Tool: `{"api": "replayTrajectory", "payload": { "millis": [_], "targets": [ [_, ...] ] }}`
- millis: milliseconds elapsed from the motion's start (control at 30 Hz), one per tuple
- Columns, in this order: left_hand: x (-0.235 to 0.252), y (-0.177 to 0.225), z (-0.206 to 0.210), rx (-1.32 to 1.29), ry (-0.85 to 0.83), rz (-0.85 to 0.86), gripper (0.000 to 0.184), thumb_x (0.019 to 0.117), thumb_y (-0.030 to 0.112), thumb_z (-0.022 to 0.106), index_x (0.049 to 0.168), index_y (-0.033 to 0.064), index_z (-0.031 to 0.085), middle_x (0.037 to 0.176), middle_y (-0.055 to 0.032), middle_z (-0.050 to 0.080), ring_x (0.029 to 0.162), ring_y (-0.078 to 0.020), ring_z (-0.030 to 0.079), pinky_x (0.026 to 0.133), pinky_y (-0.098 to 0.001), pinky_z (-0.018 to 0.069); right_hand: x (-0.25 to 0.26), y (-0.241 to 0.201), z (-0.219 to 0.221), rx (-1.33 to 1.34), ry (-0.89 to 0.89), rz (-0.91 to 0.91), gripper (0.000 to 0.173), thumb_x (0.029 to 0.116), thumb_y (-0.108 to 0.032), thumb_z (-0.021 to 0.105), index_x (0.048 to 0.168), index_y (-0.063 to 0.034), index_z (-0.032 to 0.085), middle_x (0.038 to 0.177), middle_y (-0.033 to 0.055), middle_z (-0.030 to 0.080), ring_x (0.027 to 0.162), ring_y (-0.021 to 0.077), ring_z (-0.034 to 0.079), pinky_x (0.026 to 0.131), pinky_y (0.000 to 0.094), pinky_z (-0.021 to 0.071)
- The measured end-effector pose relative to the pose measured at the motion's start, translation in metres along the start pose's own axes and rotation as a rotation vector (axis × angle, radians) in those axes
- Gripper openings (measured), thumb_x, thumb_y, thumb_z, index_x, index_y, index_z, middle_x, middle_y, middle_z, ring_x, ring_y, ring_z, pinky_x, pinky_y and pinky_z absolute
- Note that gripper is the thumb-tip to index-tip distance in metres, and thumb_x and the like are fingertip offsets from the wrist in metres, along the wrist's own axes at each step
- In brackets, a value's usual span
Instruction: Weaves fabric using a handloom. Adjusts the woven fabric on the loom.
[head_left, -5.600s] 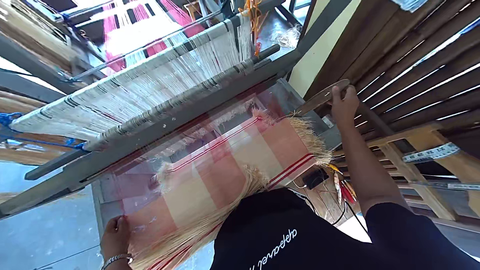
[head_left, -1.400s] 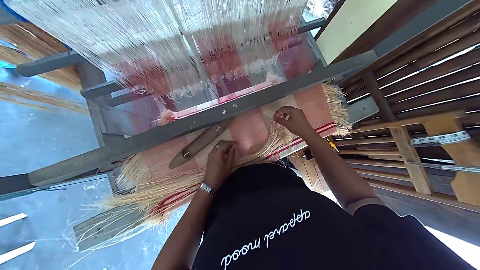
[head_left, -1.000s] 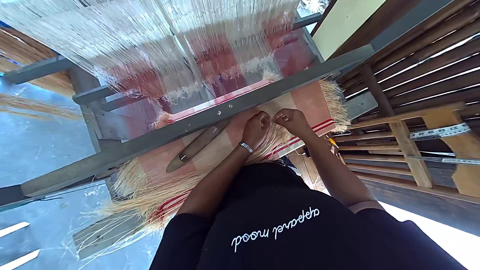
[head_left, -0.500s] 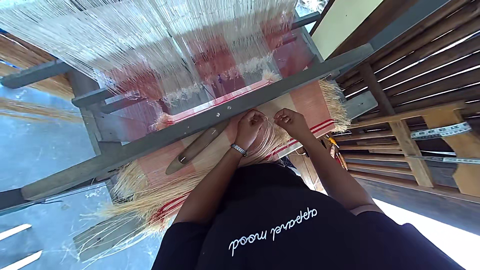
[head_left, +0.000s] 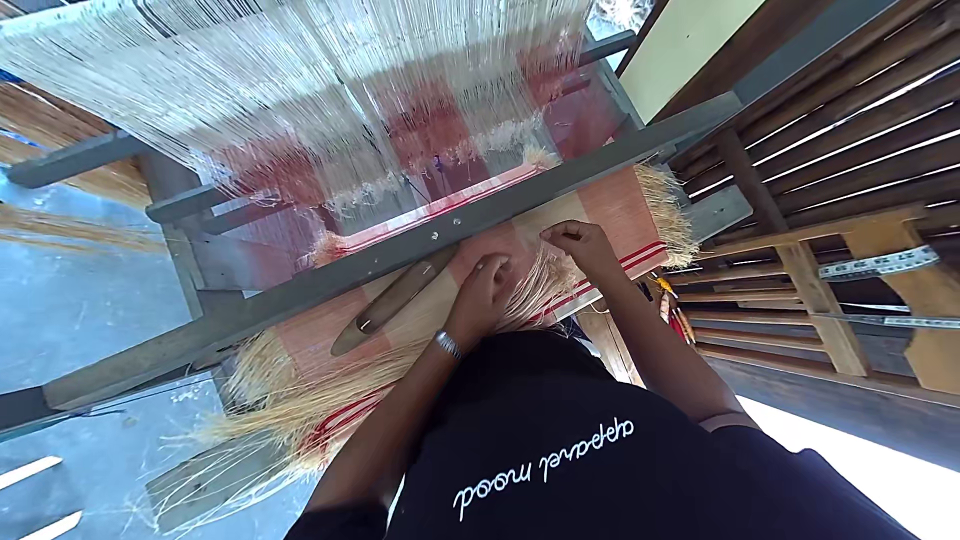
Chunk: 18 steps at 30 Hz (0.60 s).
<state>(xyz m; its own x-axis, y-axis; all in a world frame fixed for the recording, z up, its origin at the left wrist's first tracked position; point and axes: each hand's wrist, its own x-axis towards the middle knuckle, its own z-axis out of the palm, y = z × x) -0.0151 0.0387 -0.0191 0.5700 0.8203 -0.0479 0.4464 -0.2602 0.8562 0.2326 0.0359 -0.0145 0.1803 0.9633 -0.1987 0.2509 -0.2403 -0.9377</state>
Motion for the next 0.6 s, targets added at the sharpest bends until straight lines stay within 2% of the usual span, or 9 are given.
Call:
{"api": "replayTrajectory", "payload": {
  "millis": [100, 167, 200, 233, 300, 333, 400, 500, 600],
  "targets": [
    [-0.075, -0.022, -0.027, 0.314, 0.286, 0.017, 0.033, 0.1053, 0.028, 0.051, 0.125, 0.0057, 0.067, 0.122, -0.0149, 0.068, 0.117, -0.032, 0.064, 0.1, -0.0551, 0.0515, -0.006, 0.001, -0.009, 0.17, -0.003, 0.118, 0.013, 0.0975, -0.022, 0.071, 0.103, -0.0104, 0.075, 0.089, -0.0013, 0.07, 0.065, 0.0046, 0.053, 0.059, 0.0219, 0.0439],
    [-0.124, -0.048, -0.051, 0.439, 0.554, -0.102, 0.036, 0.1029, 0.025, 0.054, 0.123, -0.0034, 0.063, 0.125, -0.0269, 0.064, 0.124, -0.0454, 0.057, 0.106, -0.0635, 0.043, -0.005, 0.006, -0.011, 0.303, 0.01, 0.177, 0.01, 0.0971, -0.017, 0.071, 0.103, -0.0104, 0.075, 0.089, -0.0022, 0.069, 0.065, 0.0041, 0.053, 0.058, 0.0202, 0.0442],
    [-0.146, -0.065, -0.063, 0.488, 0.648, -0.18, 0.043, 0.1027, 0.028, 0.055, 0.129, -0.0066, 0.058, 0.132, -0.032, 0.058, 0.13, -0.0504, 0.051, 0.111, -0.0658, 0.037, -0.005, 0.007, -0.011, 0.367, 0.016, 0.202, 0.009, 0.0973, -0.017, 0.07, 0.103, -0.0106, 0.074, 0.088, -0.0026, 0.067, 0.065, 0.004, 0.053, 0.058, 0.0198, 0.045],
    [-0.166, -0.081, -0.073, 0.543, 0.694, -0.278, 0.056, 0.1036, 0.035, 0.053, 0.14, -0.0062, 0.05, 0.144, -0.0336, 0.049, 0.139, -0.0527, 0.042, 0.115, -0.0672, 0.0311, -0.004, 0.009, -0.012, 0.431, 0.018, 0.228, 0.009, 0.0981, -0.016, 0.068, 0.103, -0.0108, 0.073, 0.089, -0.0026, 0.067, 0.065, 0.0041, 0.053, 0.058, 0.0198, 0.0456],
    [-0.199, -0.111, -0.082, 0.669, 0.649, -0.501, 0.075, 0.1039, 0.056, 0.04, 0.161, 0.0073, 0.031, 0.165, -0.0246, 0.028, 0.152, -0.0499, 0.022, 0.119, -0.0695, 0.0195, -0.001, 0.011, -0.018, 0.523, 0.016, 0.264, 0.009, 0.1008, -0.017, 0.061, 0.105, -0.0138, 0.069, 0.1, -0.0019, 0.068, 0.064, 0.0032, 0.053, 0.056, 0.0191, 0.0456],
    [-0.211, -0.122, -0.081, 0.717, 0.594, -0.577, 0.077, 0.1043, 0.06, 0.033, 0.164, 0.0126, 0.025, 0.169, -0.0214, 0.021, 0.153, -0.051, 0.018, 0.118, -0.073, 0.0165, 0.003, 0.013, -0.024, 0.558, 0.018, 0.269, 0.01, 0.1016, -0.018, 0.057, 0.106, -0.0162, 0.066, 0.103, -0.0023, 0.068, 0.064, 0.0026, 0.054, 0.055, 0.0186, 0.0451],
    [-0.223, -0.132, -0.071, 0.789, 0.543, -0.655, 0.071, 0.1054, 0.062, 0.025, 0.164, 0.0217, 0.026, 0.17, -0.0178, 0.02, 0.153, -0.0507, 0.018, 0.116, -0.074, 0.0162, 0.012, 0.017, -0.047, 0.622, 0.052, 0.283, 0.012, 0.1037, -0.017, 0.05, 0.105, -0.0184, 0.062, 0.101, -0.0022, 0.069, 0.064, 0.0033, 0.056, 0.054, 0.0189, 0.0461],
    [-0.225, -0.133, -0.064, 0.816, 0.575, -0.673, 0.067, 0.1065, 0.06, 0.024, 0.164, 0.0267, 0.028, 0.17, -0.0162, 0.023, 0.153, -0.0498, 0.02, 0.117, -0.0727, 0.0156, 0.031, 0.019, -0.106, 0.618, 0.197, 0.297, 0.015, 0.1071, -0.016, 0.045, 0.107, -0.0148, 0.06, 0.087, -0.0005, 0.069, 0.068, 0.0071, 0.064, 0.061, 0.0213, 0.055],
    [-0.224, -0.135, -0.063, 0.823, 0.596, -0.676, 0.065, 0.1067, 0.06, 0.024, 0.164, 0.0292, 0.029, 0.17, -0.0142, 0.024, 0.153, -0.0485, 0.021, 0.118, -0.0722, 0.0162, 0.05, 0.019, -0.223, 0.611, 0.397, 0.231, 0.014, 0.1077, -0.017, 0.044, 0.115, -0.012, 0.055, 0.106, 0.0031, 0.072, 0.098, 0.0139, 0.072, 0.089, 0.0283, 0.0602]
  ]
}}
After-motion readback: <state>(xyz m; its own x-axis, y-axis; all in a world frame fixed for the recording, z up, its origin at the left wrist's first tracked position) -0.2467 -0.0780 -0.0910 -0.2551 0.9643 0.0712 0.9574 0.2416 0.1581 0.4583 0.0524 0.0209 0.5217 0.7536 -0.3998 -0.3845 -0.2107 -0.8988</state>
